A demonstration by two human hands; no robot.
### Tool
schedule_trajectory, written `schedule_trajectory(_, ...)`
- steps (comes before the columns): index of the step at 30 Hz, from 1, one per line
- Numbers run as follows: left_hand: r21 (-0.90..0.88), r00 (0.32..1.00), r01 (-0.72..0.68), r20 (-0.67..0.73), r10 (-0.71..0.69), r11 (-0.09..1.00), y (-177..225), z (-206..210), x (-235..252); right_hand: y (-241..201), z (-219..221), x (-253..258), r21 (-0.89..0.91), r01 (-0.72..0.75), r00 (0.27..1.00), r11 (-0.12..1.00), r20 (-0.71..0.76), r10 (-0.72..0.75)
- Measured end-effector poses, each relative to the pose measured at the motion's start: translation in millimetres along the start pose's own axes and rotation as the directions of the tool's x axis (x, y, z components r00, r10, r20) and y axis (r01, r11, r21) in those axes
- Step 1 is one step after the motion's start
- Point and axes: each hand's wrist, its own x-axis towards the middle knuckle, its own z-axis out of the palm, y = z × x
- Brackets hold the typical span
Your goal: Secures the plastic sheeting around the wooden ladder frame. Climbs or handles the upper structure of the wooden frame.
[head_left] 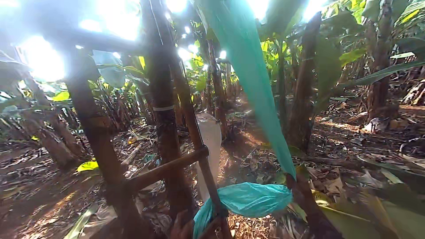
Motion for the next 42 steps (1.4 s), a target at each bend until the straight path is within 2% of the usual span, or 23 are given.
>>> schedule_trajectory(2,0.097,0.999,-0.045,-0.004,0.045,0.994,21,2,7,7,40,-11,-0.095,-0.012,1.0,0.995,-0.012,0.011)
schedule_trajectory(4,0.165,0.994,-0.112,0.036,0.107,0.98,40,5,15,14,70,-24,-0.187,0.046,0.999,0.981,-0.003,-0.047)
schedule_trajectory(7,0.123,0.947,-0.304,0.148,0.286,0.945,47,12,25,25,96,-37,-0.27,0.111,0.992,0.956,0.094,-0.088)
schedule_trajectory(11,0.078,0.88,-0.424,0.27,0.391,0.902,39,34,32,12,108,-38,-0.5,0.041,0.955,0.865,0.274,0.114)
schedule_trajectory(16,0.213,0.787,-0.57,0.419,0.453,0.793,58,68,32,-10,112,-17,-0.638,0.016,0.864,0.77,0.396,0.311)
schedule_trajectory(19,0.386,0.732,-0.664,0.511,0.45,0.64,78,98,39,-12,108,-13,-0.634,0.061,0.835,0.771,0.456,0.309)
schedule_trajectory(22,0.439,0.67,-0.731,0.609,0.425,0.523,77,123,51,-10,107,-16,-0.599,0.073,0.846,0.797,0.461,0.268)
schedule_trajectory(26,0.485,0.65,-0.752,0.659,0.379,0.447,82,147,58,-13,106,-22,-0.665,0.019,0.852,0.747,0.401,0.335)
schedule_trajectory(31,0.496,0.643,-0.755,0.686,0.34,0.428,94,168,70,-27,103,-28,-0.726,0.122,0.8,0.677,0.476,0.366)
schedule_trajectory(34,0.508,0.646,-0.758,0.668,0.369,0.409,85,168,74,-34,96,-26,-0.691,0.131,0.78,0.711,0.514,0.357)
schedule_trajectory(36,0.529,0.647,-0.76,0.673,0.358,0.379,65,153,77,-24,83,-20,-0.62,0.177,0.807,0.764,0.536,0.249)
schedule_trajectory(38,0.525,0.648,-0.757,0.682,0.34,0.39,54,141,78,-20,77,-19,-0.608,0.185,0.837,0.772,0.509,0.2)
schedule_trajectory(40,0.525,0.668,-0.725,0.692,0.273,0.445,68,146,78,-30,89,-25,-0.669,0.164,0.84,0.725,0.48,0.253)
schedule_trajectory(42,0.493,0.662,-0.731,0.679,0.316,0.472,79,160,85,-37,104,-35,-0.694,0.204,0.834,0.69,0.493,0.249)
